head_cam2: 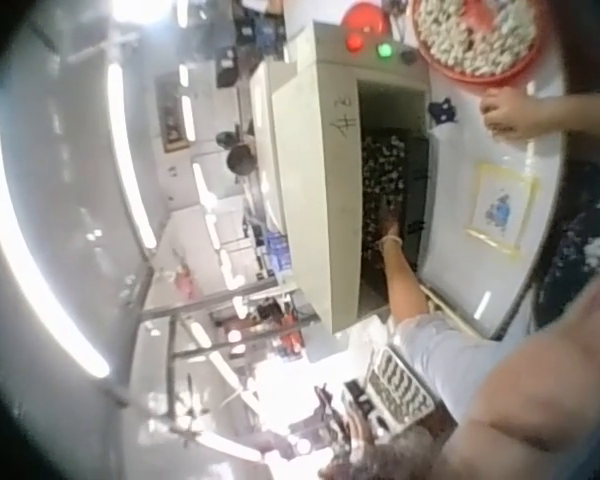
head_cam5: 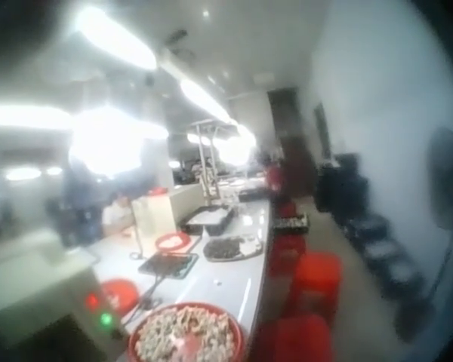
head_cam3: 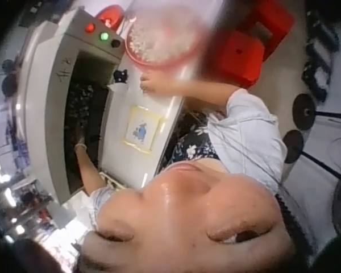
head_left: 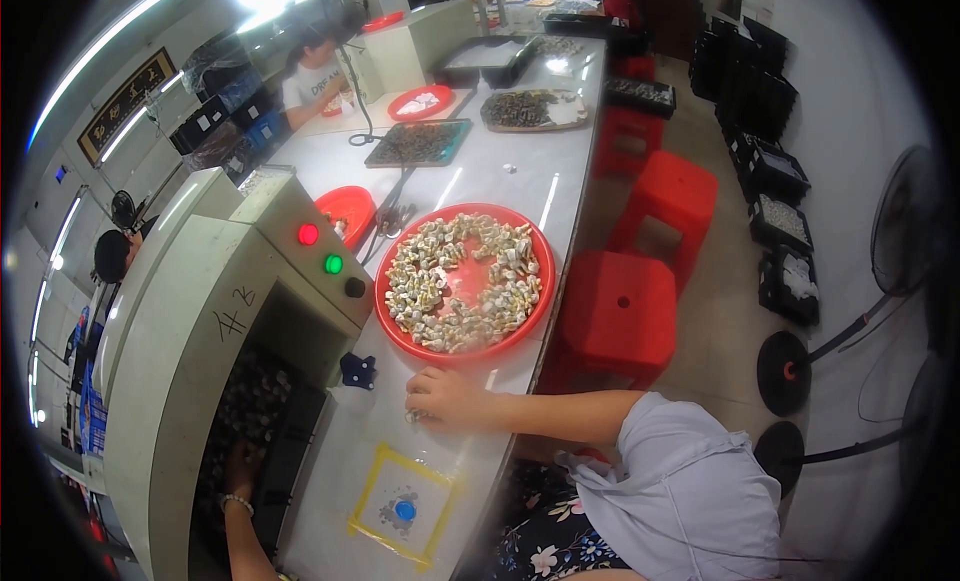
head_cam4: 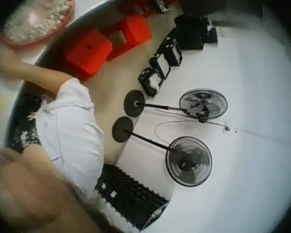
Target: The person assembles plastic components by hand, attaching white assembly pieces to black bases and organizing the completed components on a yellow tray.
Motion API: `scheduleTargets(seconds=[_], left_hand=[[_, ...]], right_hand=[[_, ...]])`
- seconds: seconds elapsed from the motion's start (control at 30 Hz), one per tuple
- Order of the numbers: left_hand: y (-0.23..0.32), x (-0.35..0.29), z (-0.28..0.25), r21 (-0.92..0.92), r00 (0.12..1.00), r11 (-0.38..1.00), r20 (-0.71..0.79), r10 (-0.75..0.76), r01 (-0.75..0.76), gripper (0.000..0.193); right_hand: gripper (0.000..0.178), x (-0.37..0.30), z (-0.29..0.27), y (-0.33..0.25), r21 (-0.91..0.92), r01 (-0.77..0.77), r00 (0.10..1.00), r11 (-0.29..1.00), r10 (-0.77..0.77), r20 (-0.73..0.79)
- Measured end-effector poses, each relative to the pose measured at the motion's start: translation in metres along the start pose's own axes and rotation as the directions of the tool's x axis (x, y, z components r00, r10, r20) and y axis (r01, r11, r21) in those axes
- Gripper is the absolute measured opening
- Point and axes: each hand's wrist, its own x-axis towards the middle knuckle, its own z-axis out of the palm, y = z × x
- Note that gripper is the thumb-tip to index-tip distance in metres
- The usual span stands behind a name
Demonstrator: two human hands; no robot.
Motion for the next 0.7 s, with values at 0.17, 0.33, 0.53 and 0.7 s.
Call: scheduleTargets(seconds=[0.17, 0.33, 0.53, 0.7], left_hand=[[-0.01, -0.001, 0.004, -0.251, 0.995, 0.965, -0.081, 0.063, -0.081, 0.023], [-0.014, 0.005, 0.003, -0.084, 0.994, 0.995, -0.103, 0.036, -0.045, 0.017], [-0.005, 0.001, -0.008, -0.025, 0.992, 0.998, -0.112, 0.061, -0.065, 0.018], [0.004, -0.003, -0.011, 0.001, 0.917, 1.0, -0.399, 0.016, -0.017, 0.016]], right_hand=[[0.021, 0.002, -0.001, -0.001, 0.005, 0.014, 1.0, 1.0, -0.013, -0.014], [0.022, 0.004, 0.0, -0.001, 0.001, 0.004, 1.0, 1.0, -0.004, -0.001], [0.023, 0.002, -0.003, -0.002, 0.013, 0.004, 1.0, 1.0, -0.004, -0.007], [0.023, -0.002, -0.005, -0.003, 0.008, 0.005, 1.0, 1.0, -0.005, -0.012]])
